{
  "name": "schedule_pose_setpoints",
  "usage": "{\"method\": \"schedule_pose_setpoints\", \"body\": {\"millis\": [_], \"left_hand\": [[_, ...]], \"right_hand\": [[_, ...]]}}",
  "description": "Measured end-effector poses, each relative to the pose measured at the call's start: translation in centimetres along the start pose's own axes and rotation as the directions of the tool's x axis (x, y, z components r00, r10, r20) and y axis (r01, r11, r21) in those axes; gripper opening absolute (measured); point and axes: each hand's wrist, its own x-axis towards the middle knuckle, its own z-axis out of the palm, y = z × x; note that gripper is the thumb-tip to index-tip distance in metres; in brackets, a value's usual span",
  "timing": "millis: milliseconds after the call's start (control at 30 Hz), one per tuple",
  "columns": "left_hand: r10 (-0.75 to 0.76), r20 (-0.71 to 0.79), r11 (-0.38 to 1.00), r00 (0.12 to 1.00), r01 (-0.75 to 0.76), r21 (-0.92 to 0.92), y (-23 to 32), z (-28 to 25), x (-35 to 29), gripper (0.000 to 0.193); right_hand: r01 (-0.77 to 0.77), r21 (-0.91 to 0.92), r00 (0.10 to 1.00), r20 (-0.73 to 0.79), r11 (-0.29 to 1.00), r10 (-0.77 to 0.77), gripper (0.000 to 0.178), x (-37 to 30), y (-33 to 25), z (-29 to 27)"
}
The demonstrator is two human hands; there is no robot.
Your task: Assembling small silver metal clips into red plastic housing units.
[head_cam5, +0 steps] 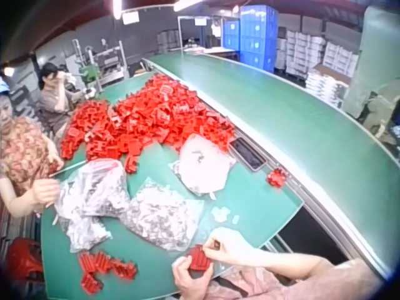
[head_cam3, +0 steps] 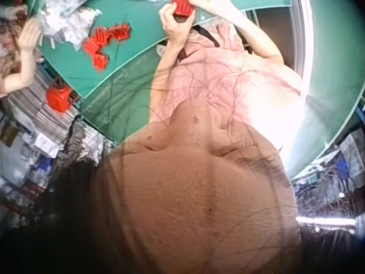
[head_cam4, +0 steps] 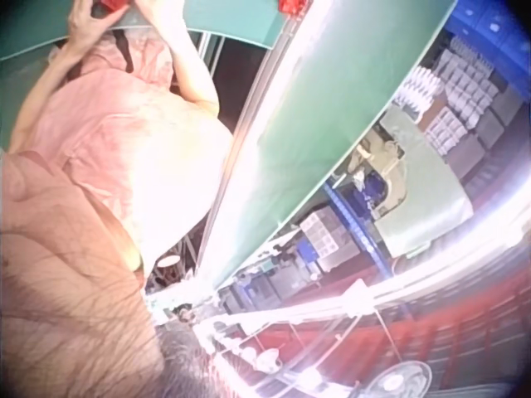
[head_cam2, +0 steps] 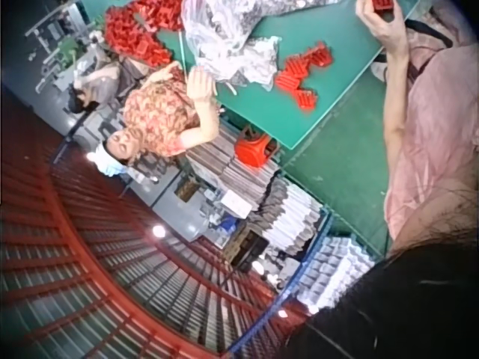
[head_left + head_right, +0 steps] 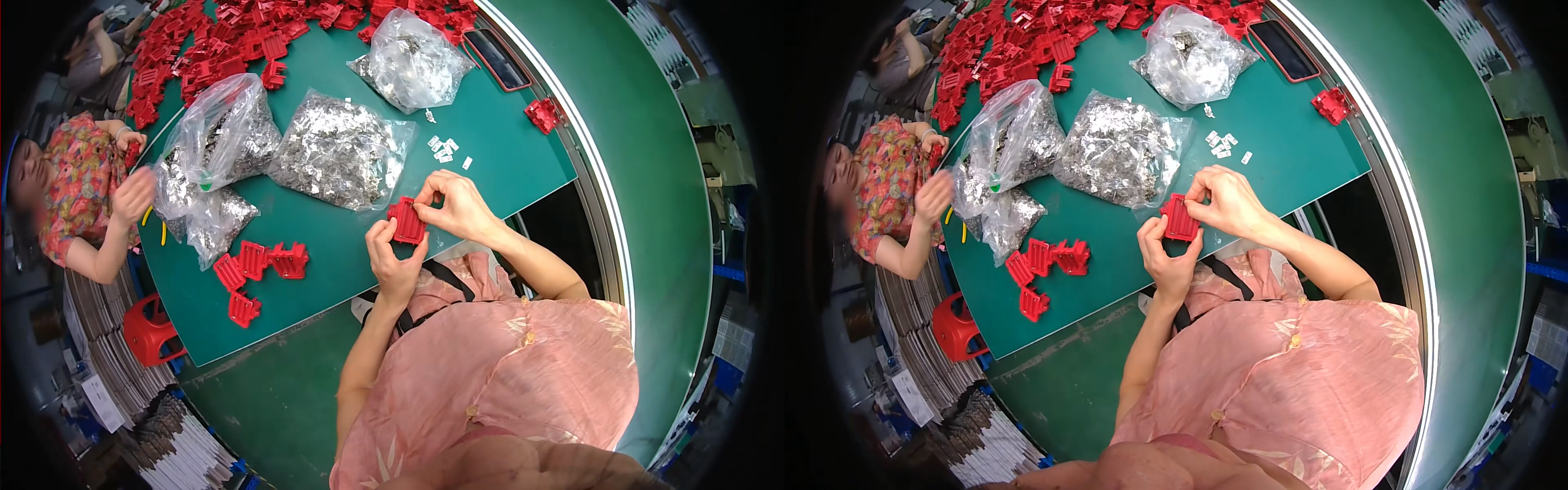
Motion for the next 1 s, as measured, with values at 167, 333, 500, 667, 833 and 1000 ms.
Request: {"method": "schedule_pose_setpoints", "body": {"millis": [167, 333, 500, 667, 833, 1000], "left_hand": [[0.025, -0.008, 1.0, 1.0, -0.025, -0.011, -0.1, 0.2, -0.2, 0.065], [0.084, 0.011, 0.996, 0.996, -0.084, 0.016, 0.0, -0.2, 0.0, 0.063], [0.111, 0.019, 0.994, 0.994, -0.111, 0.012, -0.1, -0.4, -0.1, 0.062], [0.072, 0.024, 0.997, 0.997, -0.072, 0.01, 0.4, -0.7, 0.6, 0.061], [0.019, 0.031, 1.0, 0.999, -0.019, -0.002, 0.3, -0.7, 0.5, 0.063], [-0.016, 0.026, 0.999, 1.0, 0.017, -0.045, -0.1, -0.3, 0.3, 0.063]], "right_hand": [[0.024, -0.128, 0.999, 0.038, 0.992, -0.02, 0.011, 0.7, -0.7, -0.2], [-0.129, 0.029, 0.946, 0.303, 0.991, 0.114, 0.016, 2.1, -0.2, -1.7], [-0.272, 0.368, 0.866, 0.497, 0.889, 0.059, 0.022, 3.8, 3.2, -1.8], [-0.236, 0.271, 0.77, 0.638, 0.933, 0.01, 0.025, 5.4, 2.6, -2.1], [-0.049, 0.121, 0.856, 0.517, 0.991, -0.021, 0.021, 7.0, 2.8, -3.8], [-0.006, 0.053, 0.992, 0.125, 0.999, -0.001, 0.018, 8.0, 2.1, -3.5]]}}
